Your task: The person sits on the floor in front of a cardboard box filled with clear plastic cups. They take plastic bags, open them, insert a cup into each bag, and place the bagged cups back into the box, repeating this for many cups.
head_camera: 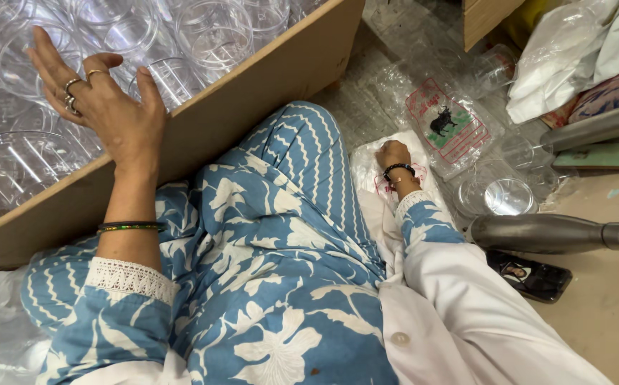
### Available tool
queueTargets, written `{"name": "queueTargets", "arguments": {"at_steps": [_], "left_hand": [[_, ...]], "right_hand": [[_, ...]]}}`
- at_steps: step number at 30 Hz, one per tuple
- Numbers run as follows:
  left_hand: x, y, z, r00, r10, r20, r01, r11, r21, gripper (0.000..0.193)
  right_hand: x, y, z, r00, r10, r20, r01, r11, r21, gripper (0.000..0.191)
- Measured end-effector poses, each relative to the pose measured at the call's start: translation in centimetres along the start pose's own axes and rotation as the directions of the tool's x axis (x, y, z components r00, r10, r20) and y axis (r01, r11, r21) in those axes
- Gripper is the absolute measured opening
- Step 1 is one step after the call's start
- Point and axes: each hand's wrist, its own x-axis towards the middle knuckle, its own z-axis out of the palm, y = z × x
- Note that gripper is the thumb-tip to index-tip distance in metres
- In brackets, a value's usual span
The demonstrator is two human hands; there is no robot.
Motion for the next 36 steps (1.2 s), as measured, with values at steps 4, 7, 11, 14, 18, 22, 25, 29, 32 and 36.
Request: {"name": "queueTargets", "arguments": {"at_steps": [4,7,11,14,18,22,25,29,32,36], "left_hand": [[0.5,1.1,-0.6,0.997,-0.06,0.041,0.062,0.997,-0.055,0.018],[0.7,1.7,-1.1,0.996,-0.078,0.051,0.082,0.994,-0.067,0.019],[0.8,2.0,-1.1,0.996,-0.084,0.037,0.086,0.994,-0.072,0.022],[0.8,1.9,-0.8,0.998,-0.066,0.009,0.067,0.996,-0.061,0.021],[1.0,1.5,-0.2,0.999,-0.041,-0.022,0.04,0.998,-0.055,0.021],[0.9,1.3,0.3,0.999,-0.01,-0.051,0.008,0.999,-0.051,0.021],[0.7,1.2,0.5,0.999,-0.005,-0.047,0.003,0.999,-0.048,0.02],[0.9,1.7,-0.3,0.999,-0.003,-0.037,-0.001,0.996,-0.09,0.021],[0.0,4.6,-1.3,0.991,0.064,-0.121,-0.075,0.993,-0.091,0.027],[-5.3,13.4,-0.6,0.928,0.356,-0.115,-0.369,0.822,-0.434,0.032]], "right_hand": [[-0.9,1.1,-0.7,0.961,-0.188,-0.202,0.225,0.958,0.176,0.026],[-2.1,1.8,-1.3,0.878,-0.258,-0.404,0.405,0.85,0.337,0.021],[-2.7,2.1,-2.9,0.869,-0.154,-0.47,0.371,0.832,0.412,0.017],[-2.4,2.1,-4.2,0.922,-0.117,-0.369,0.34,0.702,0.626,0.017],[-1.4,2.5,-5.1,0.972,-0.216,-0.092,0.2,0.559,0.805,0.036],[-0.9,2.9,-4.6,0.942,-0.289,-0.169,0.335,0.822,0.461,0.036],[-1.2,3.0,-4.2,0.874,-0.341,-0.345,0.436,0.864,0.252,0.033],[-2.6,3.0,-4.9,0.796,-0.411,-0.444,0.544,0.808,0.228,0.024],[-3.5,3.1,-5.1,0.912,-0.25,-0.325,0.386,0.792,0.473,0.023],[-3.1,3.7,-4.2,0.957,-0.101,-0.274,0.291,0.405,0.867,0.017]]}}
